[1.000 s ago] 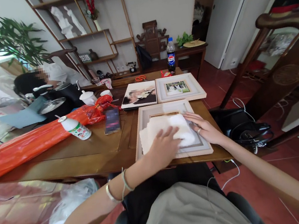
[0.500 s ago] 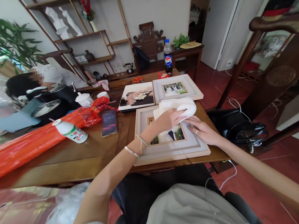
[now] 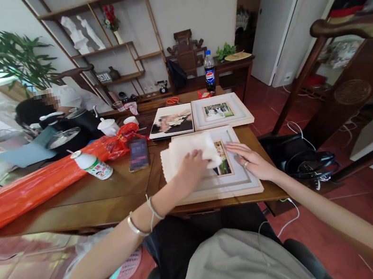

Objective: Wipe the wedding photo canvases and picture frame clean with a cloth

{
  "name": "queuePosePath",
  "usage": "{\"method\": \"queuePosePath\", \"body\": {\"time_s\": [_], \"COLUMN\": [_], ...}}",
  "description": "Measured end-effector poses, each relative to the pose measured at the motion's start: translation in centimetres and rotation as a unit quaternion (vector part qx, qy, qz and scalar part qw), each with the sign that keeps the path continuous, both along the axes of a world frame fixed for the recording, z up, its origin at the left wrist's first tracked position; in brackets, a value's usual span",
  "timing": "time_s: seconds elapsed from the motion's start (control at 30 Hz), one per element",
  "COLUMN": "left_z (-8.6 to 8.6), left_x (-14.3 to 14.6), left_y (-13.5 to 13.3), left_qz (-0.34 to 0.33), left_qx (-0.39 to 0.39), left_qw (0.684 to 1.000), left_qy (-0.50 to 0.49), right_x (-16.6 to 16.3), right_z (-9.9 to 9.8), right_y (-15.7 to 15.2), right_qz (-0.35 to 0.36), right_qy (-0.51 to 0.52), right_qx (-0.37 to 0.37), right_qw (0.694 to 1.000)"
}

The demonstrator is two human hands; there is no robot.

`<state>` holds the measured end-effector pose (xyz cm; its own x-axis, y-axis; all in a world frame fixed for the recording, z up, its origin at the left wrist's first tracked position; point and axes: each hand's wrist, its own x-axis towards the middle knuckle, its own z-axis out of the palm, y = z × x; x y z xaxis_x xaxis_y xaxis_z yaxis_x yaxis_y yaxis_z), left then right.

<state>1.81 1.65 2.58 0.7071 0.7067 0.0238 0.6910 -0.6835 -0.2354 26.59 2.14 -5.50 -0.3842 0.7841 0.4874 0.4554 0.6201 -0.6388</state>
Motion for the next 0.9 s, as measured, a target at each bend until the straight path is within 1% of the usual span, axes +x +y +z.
{"method": "queuePosePath", "body": {"time_s": [0.13,0.23,0.3,0.37,0.43,0.53,0.6,0.67,0.73,0.77,0.83,0.9], "left_z": [0.1,0.5,0.6,0.3,-0.2,-0.4,0.4,1.6,2.6,2.8,2.2,0.7], "left_x": [2.5,4.0,4.5,4.7,4.8,4.3,3.3,1.7,-0.2,-1.2,-3.0,-4.4], "left_y": [-5.2,-8.7,-10.1,-10.2,-9.1,-5.9,-3.4,-0.9,1.4,2.5,4.6,6.4], "left_qz": [-0.090,-0.137,-0.164,-0.159,-0.113,-0.012,0.046,0.079,0.085,0.083,0.061,0.020], "left_qx": [0.001,0.023,0.035,0.036,0.026,0.001,-0.005,0.009,0.040,0.058,0.075,0.049], "left_qw": [0.996,0.990,0.986,0.987,0.993,1.000,0.999,0.996,0.995,0.994,0.994,0.997], "left_qy": [0.001,0.004,-0.001,0.000,0.008,0.011,-0.010,-0.033,-0.045,-0.048,-0.053,-0.057], "right_x": [0.0,0.0,0.0,0.0,0.0,-0.1,-0.1,-0.1,-0.1,-0.1,-0.1,-0.1], "right_z": [0.1,0.5,0.6,0.6,0.5,0.2,0.2,0.2,0.3,0.3,0.4,0.5], "right_y": [-0.1,-0.3,-0.3,-0.2,-0.1,-0.1,-0.1,-0.1,-0.1,-0.1,-0.2,-0.2], "right_qz": [-0.006,0.005,0.016,0.016,0.009,0.003,0.004,0.004,0.007,0.008,0.009,0.005], "right_qy": [0.006,0.006,0.013,0.018,0.017,0.012,0.011,0.013,0.013,0.012,0.009,0.007], "right_qx": [-0.003,-0.018,-0.017,-0.013,-0.008,-0.004,-0.005,-0.005,-0.005,-0.006,-0.012,-0.021], "right_qw": [1.000,1.000,1.000,1.000,1.000,1.000,1.000,1.000,1.000,1.000,1.000,1.000]}}
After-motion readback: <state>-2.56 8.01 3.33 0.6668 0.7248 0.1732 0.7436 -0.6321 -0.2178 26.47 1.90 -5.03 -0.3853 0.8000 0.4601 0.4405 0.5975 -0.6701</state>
